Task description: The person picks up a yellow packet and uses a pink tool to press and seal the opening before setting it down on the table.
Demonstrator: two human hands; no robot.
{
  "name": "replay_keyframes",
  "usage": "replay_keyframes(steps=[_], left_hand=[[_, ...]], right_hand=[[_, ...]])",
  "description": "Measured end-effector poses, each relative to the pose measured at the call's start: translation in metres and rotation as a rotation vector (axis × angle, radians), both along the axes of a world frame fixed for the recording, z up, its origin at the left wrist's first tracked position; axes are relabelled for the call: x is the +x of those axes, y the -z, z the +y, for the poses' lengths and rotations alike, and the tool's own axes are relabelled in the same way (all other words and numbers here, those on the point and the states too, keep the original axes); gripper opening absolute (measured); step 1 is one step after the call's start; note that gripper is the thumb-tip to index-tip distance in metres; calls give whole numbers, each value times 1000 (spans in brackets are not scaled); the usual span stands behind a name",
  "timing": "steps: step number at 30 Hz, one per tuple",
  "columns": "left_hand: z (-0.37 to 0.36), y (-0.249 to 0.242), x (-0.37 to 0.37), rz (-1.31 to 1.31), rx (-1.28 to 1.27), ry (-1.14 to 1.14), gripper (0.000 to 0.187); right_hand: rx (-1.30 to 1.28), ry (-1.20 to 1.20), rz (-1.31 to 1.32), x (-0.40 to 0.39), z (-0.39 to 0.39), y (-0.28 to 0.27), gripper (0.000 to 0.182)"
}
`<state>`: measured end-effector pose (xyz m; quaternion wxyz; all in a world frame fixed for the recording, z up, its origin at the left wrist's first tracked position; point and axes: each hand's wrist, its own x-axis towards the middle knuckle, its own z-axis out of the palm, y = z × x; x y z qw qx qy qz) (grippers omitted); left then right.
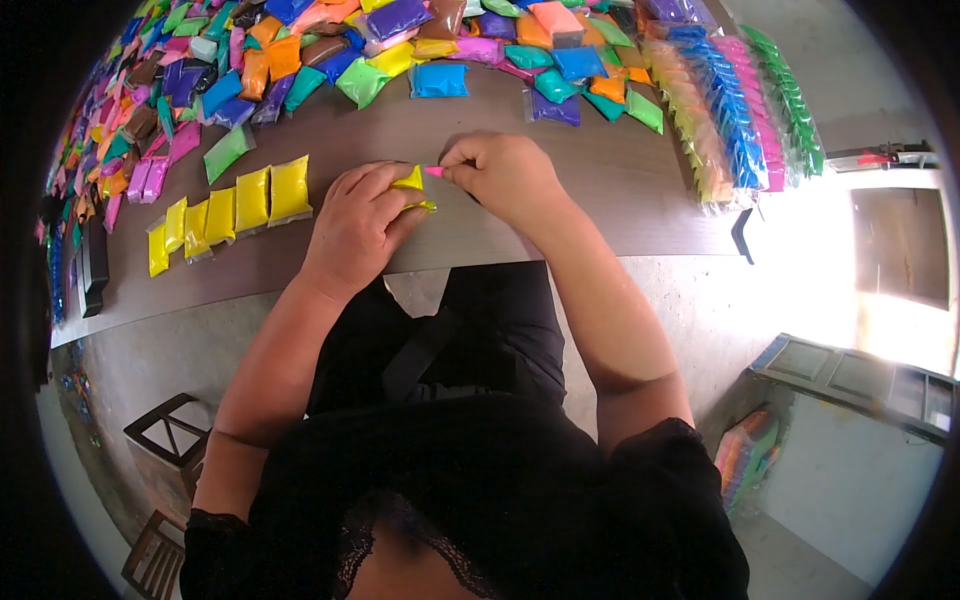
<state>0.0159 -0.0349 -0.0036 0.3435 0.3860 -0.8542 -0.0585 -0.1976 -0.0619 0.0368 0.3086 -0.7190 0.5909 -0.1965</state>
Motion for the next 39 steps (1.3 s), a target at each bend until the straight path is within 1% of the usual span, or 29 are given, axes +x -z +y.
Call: replay_keyframes(steps=[2,4,5,7,8,10,11,13,17,19,22,26,28,35,37,39], left_hand=[[0,0,0,-4,1,2,20],[0,0,0,11,-6,5,20],[0,0,0,10,-6,6,20],[0,0,0,36,-7,11,20],[0,0,0,36,-7,12,20],[-1,0,0,37,13,18,20],[-1,1,1,37,13,19,20],[-1,4,2,-2,25,8,18],[-1,3,1,-5,15,9,19],[-1,1,0,28,14,18,20],[-1,1,0,43,18,25,20],[-6,5,2,80,31,67,21],[-7,7,3,78,60,81,22],[-4,4,2,85,65,51,20],[-4,3,2,88,57,53,18],[-5,3,2,95,54,60,17]], right_hand=[[-28,-18,45,2,-1,0,12],[-367,-132,284,3,-3,0,9],[-367,-131,283,2,-5,2,9],[-519,-261,352,0,-11,7,8],[-518,-260,352,-1,-12,6,8],[-552,-329,440,-1,-13,1,8],[-552,-328,440,-2,-14,1,8],[-658,-411,428,-5,-16,1,12],[-730,-422,402,-6,-16,6,14],[-816,-446,412,-6,-17,9,13],[-863,-461,402,-5,-16,7,12],[-844,-502,391,-6,-16,6,12],[-815,-567,369,-7,-16,4,12],[-718,-564,358,-9,-9,6,12],[-789,-562,278,-6,-8,5,17],[-780,-581,293,-6,-5,1,16]])
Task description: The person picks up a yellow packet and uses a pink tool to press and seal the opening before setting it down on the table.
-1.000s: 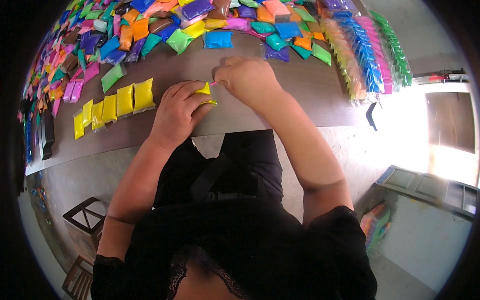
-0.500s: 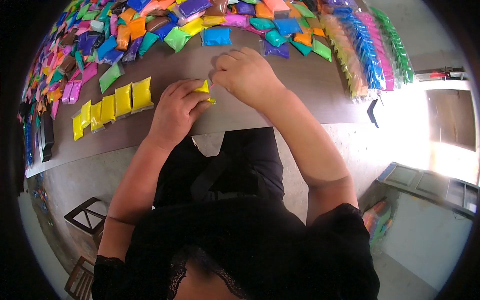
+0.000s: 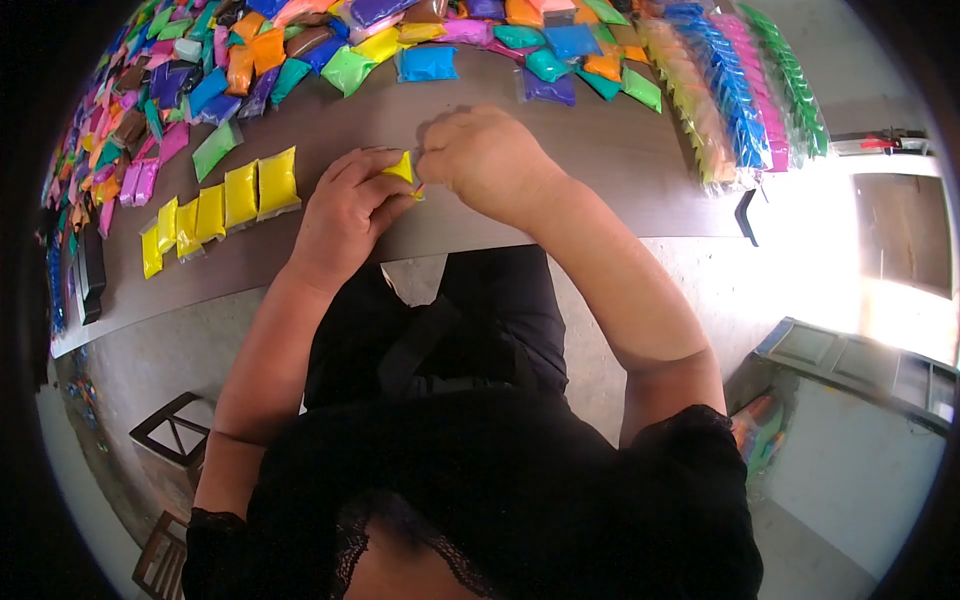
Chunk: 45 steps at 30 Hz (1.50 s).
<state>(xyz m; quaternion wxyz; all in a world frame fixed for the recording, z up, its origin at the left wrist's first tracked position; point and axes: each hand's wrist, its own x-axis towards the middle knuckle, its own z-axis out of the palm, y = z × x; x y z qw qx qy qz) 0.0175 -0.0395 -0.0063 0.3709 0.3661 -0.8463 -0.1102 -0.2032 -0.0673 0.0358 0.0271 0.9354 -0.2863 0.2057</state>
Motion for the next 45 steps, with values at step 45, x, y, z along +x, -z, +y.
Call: replay_keyframes(steps=[45], left_hand=[[1,-1,2,-19,40,35,13]], right_hand=[[110,64,-35,-4,12,7,6]])
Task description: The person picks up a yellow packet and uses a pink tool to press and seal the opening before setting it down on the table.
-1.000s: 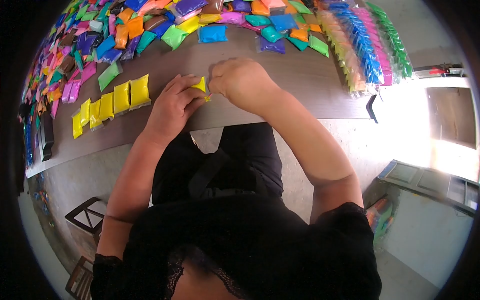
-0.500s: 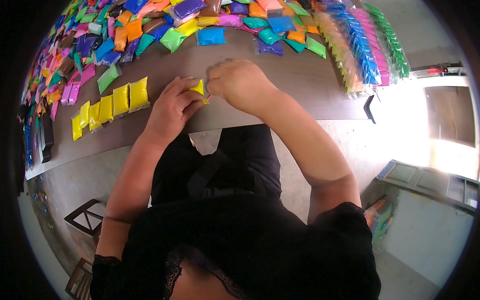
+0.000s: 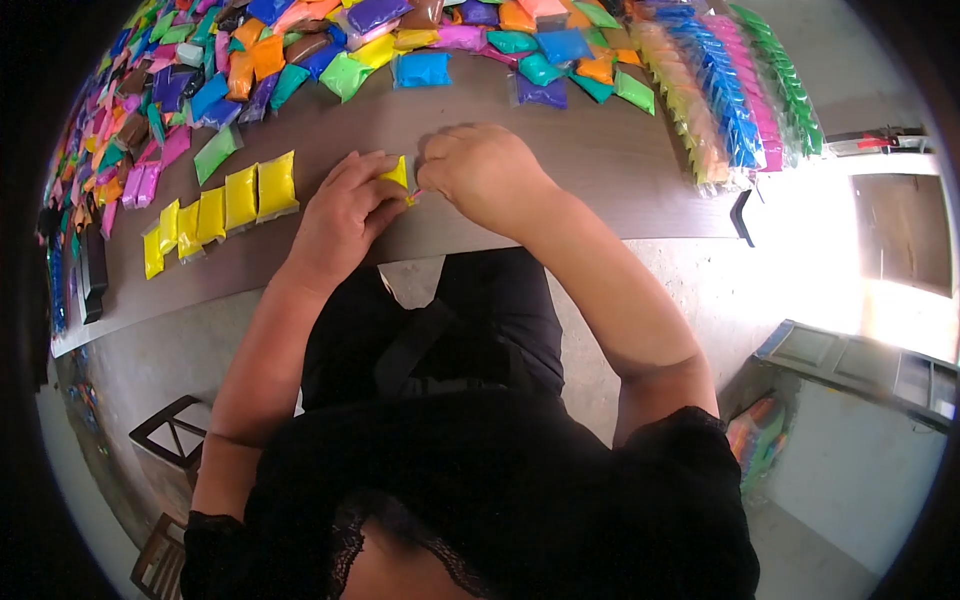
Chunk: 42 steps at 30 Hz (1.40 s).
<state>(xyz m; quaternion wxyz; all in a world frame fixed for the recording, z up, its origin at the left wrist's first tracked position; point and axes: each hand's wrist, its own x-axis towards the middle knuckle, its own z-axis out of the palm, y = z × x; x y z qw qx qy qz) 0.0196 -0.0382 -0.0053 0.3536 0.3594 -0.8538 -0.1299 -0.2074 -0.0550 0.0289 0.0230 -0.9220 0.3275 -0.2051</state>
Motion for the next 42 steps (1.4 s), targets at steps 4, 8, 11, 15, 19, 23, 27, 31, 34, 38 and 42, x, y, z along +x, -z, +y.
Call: replay_keyframes(steps=[4,8,11,15,19,23,27,31,34,38,42], left_hand=[[0,0,0,-3,-24,-5,14],[0,-2,0,-6,-7,6,15],[1,-2,0,-18,-9,3,16],[0,-3,0,-27,-16,3,17],[1,-2,0,-30,-21,-4,18],[1,-3,-1,-31,-13,-6,18],[1,-2,-1,-35,-24,-7,18],[1,0,0,-38,-31,-6,19],[0,-1,2,-24,-24,21,22],[-2,-10,3,-128,-41,36,20],[-5,-45,-3,58,402,22,15]], right_hand=[[11,-6,39,-5,4,1,5],[-14,71,13,-1,8,7,6],[13,116,-29,-1,13,10,5],[59,231,-40,-5,18,9,3],[304,359,-222,-7,16,10,10],[320,323,-262,-7,14,12,10],[314,321,-243,-3,16,11,10],[346,350,-276,0,17,10,10],[405,355,-318,-4,17,13,10],[536,396,-499,-9,20,22,12],[731,540,-889,-8,23,27,12]])
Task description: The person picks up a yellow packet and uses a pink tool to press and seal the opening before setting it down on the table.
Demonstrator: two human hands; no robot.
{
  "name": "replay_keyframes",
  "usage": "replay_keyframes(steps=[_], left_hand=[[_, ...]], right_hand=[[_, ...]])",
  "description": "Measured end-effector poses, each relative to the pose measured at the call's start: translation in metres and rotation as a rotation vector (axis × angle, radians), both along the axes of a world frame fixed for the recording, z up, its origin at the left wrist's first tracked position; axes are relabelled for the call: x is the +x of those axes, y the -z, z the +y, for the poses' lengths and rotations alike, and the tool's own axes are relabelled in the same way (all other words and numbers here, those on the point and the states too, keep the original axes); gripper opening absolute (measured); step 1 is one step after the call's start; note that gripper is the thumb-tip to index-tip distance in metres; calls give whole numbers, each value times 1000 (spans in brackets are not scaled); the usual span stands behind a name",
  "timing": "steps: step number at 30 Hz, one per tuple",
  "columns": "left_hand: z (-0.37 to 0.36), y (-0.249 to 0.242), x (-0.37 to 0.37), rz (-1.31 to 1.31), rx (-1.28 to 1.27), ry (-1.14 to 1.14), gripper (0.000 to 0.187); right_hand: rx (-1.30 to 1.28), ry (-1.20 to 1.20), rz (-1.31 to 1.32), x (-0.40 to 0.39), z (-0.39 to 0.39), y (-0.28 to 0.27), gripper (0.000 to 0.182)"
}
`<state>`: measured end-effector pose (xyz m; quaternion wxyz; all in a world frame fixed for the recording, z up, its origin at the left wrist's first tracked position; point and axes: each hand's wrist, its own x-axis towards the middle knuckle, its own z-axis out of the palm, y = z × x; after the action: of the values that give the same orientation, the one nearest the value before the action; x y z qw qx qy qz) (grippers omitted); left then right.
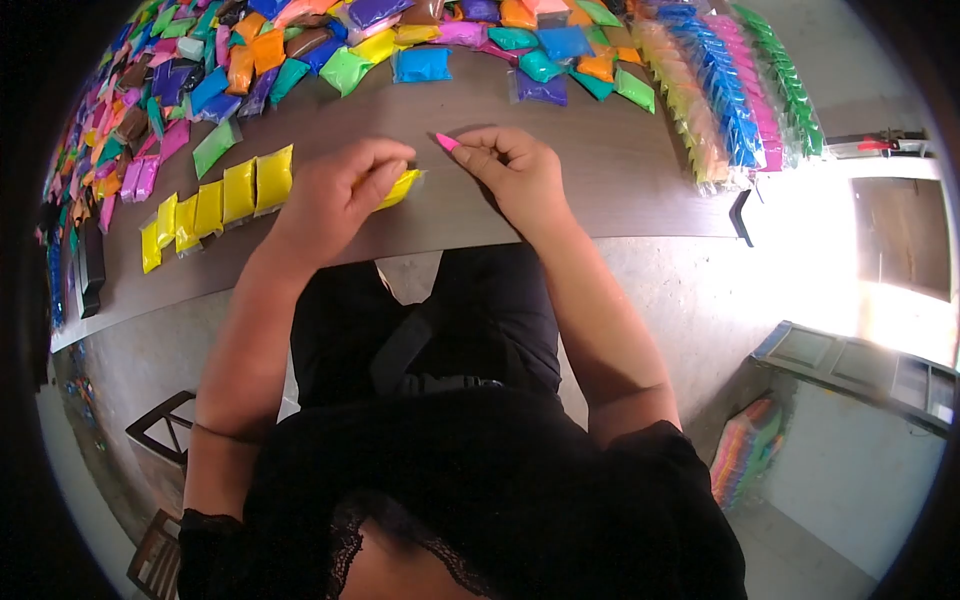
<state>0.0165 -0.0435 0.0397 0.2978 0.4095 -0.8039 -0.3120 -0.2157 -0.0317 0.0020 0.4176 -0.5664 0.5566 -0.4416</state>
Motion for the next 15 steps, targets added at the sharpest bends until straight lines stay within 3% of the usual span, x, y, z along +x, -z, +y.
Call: replay_keyframes(steps=[2,4,5,7,10,15], left_hand=[[-16,5,-1,5,148,-31,14],[-36,32,0,-373,-378,-202,11],[-36,30,1,-372,-379,-205,11],[-32,27,2,-114,-564,-226,18],[-8,30,7,-157,-493,-59,22],[15,37,0,-307,-536,-92,26]], right_hand=[[43,31,-111,1,0,-1,13],[-14,13,-2,3,0,-1,16],[-16,11,-1,5,0,-3,16],[8,55,55,8,3,-8,16],[-154,23,283,7,0,-2,19],[-293,-76,507,17,-4,-8,15]])
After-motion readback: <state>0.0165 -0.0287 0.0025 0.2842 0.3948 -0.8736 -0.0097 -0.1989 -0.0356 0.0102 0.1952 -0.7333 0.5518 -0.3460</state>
